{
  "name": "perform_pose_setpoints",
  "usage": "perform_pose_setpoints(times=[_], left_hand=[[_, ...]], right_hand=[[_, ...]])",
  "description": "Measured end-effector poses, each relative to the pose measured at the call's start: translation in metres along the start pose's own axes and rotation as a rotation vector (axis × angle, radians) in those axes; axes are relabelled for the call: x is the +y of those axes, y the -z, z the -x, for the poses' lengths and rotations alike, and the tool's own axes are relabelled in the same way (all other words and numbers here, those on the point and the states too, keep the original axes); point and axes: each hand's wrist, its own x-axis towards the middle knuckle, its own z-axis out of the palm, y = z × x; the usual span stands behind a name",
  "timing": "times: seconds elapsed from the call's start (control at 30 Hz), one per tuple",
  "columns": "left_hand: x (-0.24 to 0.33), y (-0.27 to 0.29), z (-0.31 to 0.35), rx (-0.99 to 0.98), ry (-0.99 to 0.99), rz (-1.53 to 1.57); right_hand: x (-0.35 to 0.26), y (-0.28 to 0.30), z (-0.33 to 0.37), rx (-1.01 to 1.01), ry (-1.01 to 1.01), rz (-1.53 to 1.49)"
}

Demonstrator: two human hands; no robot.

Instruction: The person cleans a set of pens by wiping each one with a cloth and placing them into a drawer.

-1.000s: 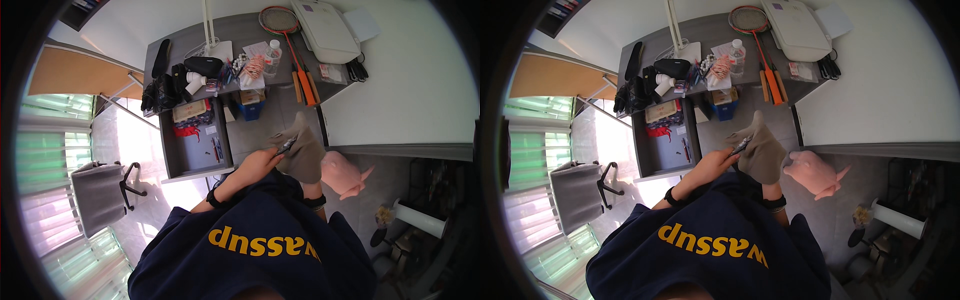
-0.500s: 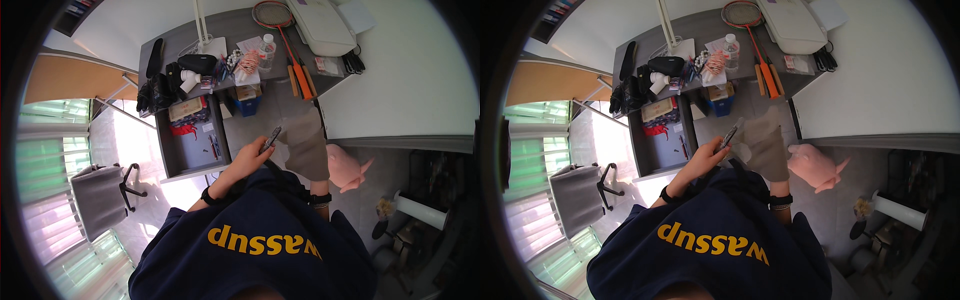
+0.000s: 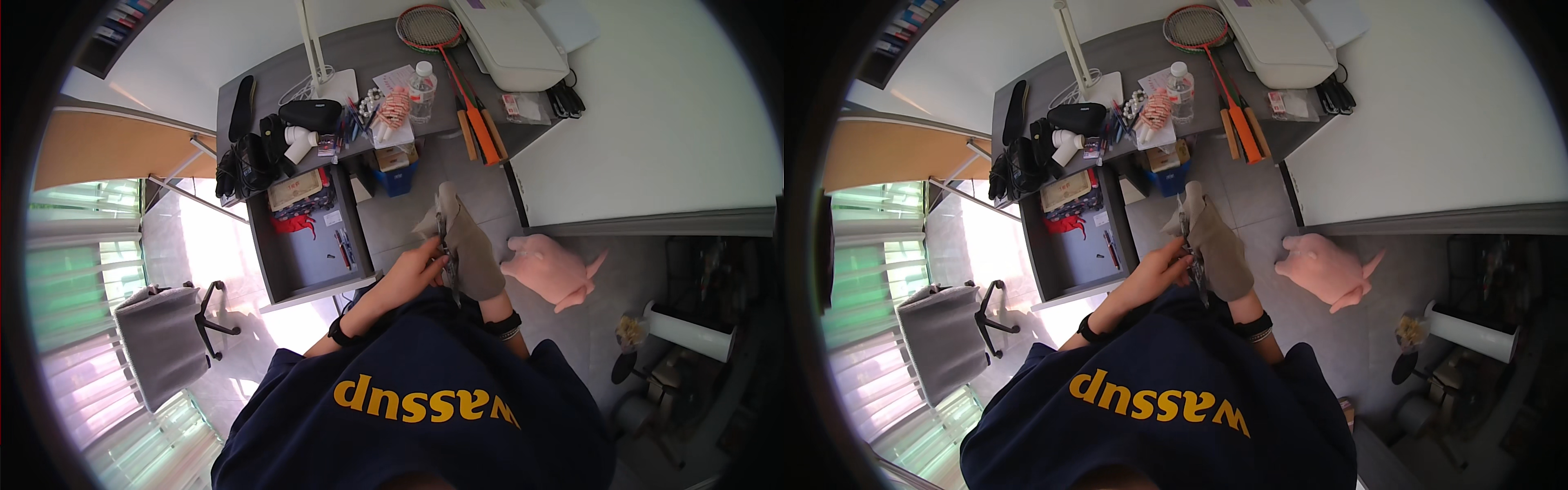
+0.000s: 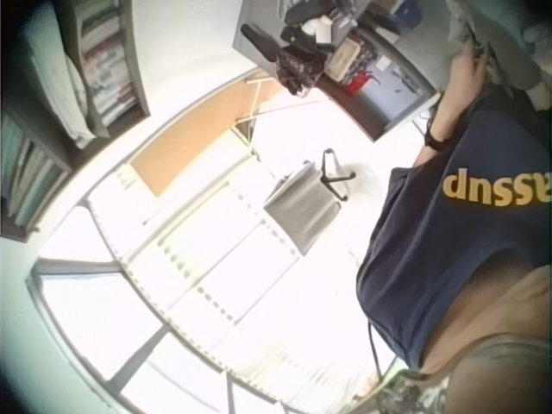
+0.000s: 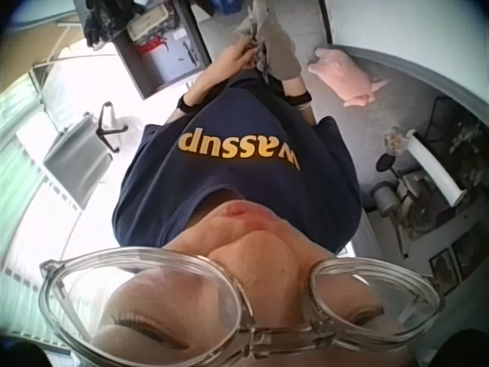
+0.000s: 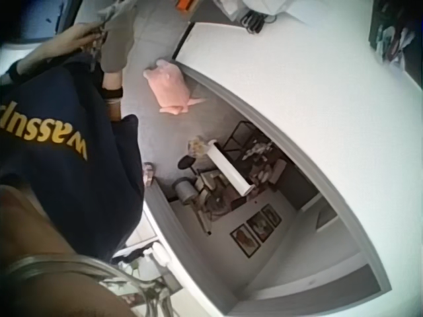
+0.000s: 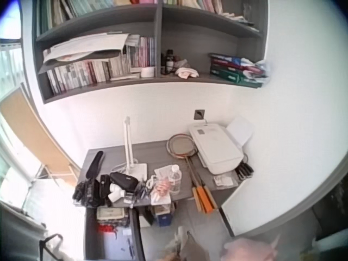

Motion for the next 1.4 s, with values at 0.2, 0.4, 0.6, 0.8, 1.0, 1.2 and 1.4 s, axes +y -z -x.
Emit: perform_pose_setpoints(times=[0.2,0.4,0.6,0.8,1.0,1.2,1.4], left_hand=[[-0.005,0.013,0.003,0.120,0.040,0.122],[-0.011,0.022,0.015,0.119,-0.099,-0.492],[0.019,0.052,0.040,0.037,-0.082,-0.309],[0.025,0.082,0.052,0.283,-0.088,-0.062],[0.002,0.088,0.057,0.152,-0.083,0.154],[-0.026,0.097,0.068,0.177,-0.071,0.222],[-0.031,0.105,0.080,0.284,-0.086,0.169]], right_hand=[[-0.008,-0.008,0.000,0.001,-0.003,-0.038],[-0.021,-0.031,0.000,0.015,-0.012,-0.106],[-0.021,-0.053,0.007,0.046,-0.079,-0.375],[-0.050,-0.074,0.011,0.125,0.072,0.005],[-0.049,-0.099,0.022,0.006,-0.120,0.222],[-0.019,-0.128,0.027,-0.004,-0.067,-0.113],[-0.032,-0.142,0.043,-0.059,-0.064,0.010]])
